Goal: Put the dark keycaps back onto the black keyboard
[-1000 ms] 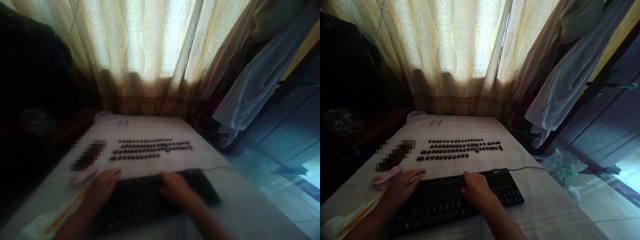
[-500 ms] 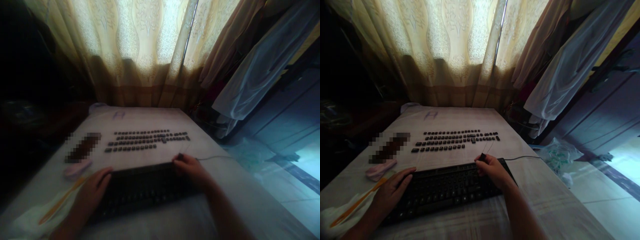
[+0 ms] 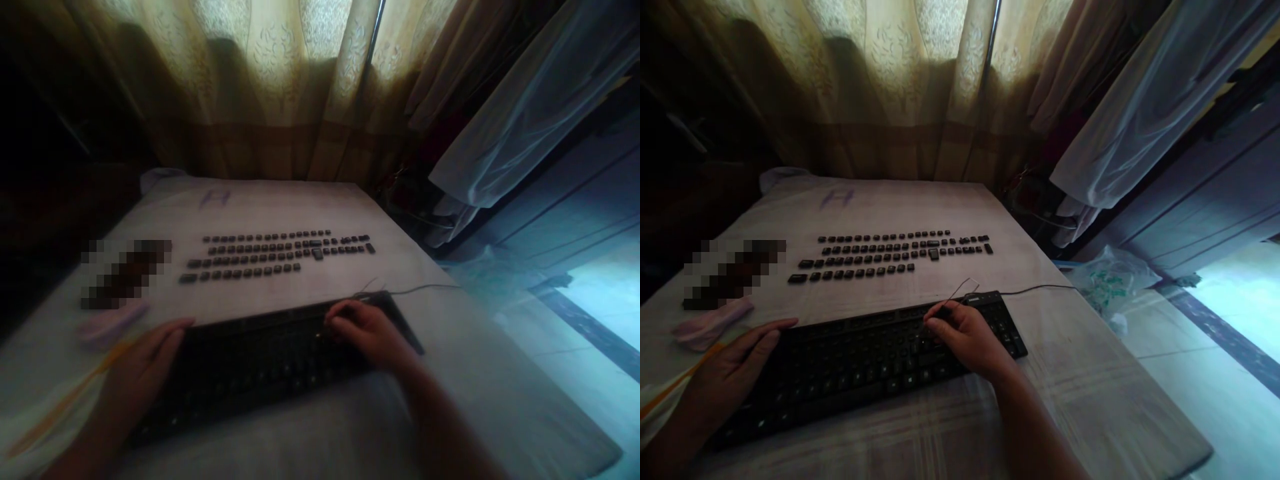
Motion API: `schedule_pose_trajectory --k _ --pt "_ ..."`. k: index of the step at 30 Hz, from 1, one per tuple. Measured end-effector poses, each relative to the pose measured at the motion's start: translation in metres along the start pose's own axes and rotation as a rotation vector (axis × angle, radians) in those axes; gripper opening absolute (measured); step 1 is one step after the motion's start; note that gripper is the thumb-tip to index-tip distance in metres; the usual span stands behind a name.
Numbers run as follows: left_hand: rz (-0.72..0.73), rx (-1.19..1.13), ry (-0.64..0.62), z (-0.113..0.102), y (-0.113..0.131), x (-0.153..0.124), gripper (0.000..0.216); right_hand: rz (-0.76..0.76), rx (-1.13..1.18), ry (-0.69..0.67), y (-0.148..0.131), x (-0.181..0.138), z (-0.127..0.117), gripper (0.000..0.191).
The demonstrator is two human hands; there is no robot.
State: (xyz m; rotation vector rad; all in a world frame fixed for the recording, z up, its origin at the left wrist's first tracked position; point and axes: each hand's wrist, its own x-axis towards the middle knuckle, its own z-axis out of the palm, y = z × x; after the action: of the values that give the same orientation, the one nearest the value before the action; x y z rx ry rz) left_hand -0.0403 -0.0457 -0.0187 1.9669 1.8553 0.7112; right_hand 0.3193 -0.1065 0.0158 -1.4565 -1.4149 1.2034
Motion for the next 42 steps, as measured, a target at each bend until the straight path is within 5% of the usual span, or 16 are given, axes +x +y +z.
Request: schedule_pose_trajectory --k 7,17,25,31,42 --pt "0.005 0.005 -0.019 -0.004 0.005 -0.001 0.04 -0.057 -0.159 -0.045 -0.005 -0.004 0.003 0.01" --pt "0.076 0.03 -0.014 -0.001 -0.003 -0.002 0.043 -0.343 -0.467 -0.228 -0.005 -0.012 0.005 0.011" --pt "0.16 0.025 -0.006 0.003 -0.015 -0.003 0.036 -0.404 -0.583 -0.206 0.003 -0.009 0.017 0.013" --pt "0.188 0.012 -0.037 0.007 -0.029 -0.006 0.03 -0.415 -0.458 -0.172 0.015 -0.006 0.014 0.007" --pt "0.261 0.076 0.033 0.005 -0.013 -0.004 0.033 -0.396 -0.079 -0.03 0.019 0.0 0.009 0.011"
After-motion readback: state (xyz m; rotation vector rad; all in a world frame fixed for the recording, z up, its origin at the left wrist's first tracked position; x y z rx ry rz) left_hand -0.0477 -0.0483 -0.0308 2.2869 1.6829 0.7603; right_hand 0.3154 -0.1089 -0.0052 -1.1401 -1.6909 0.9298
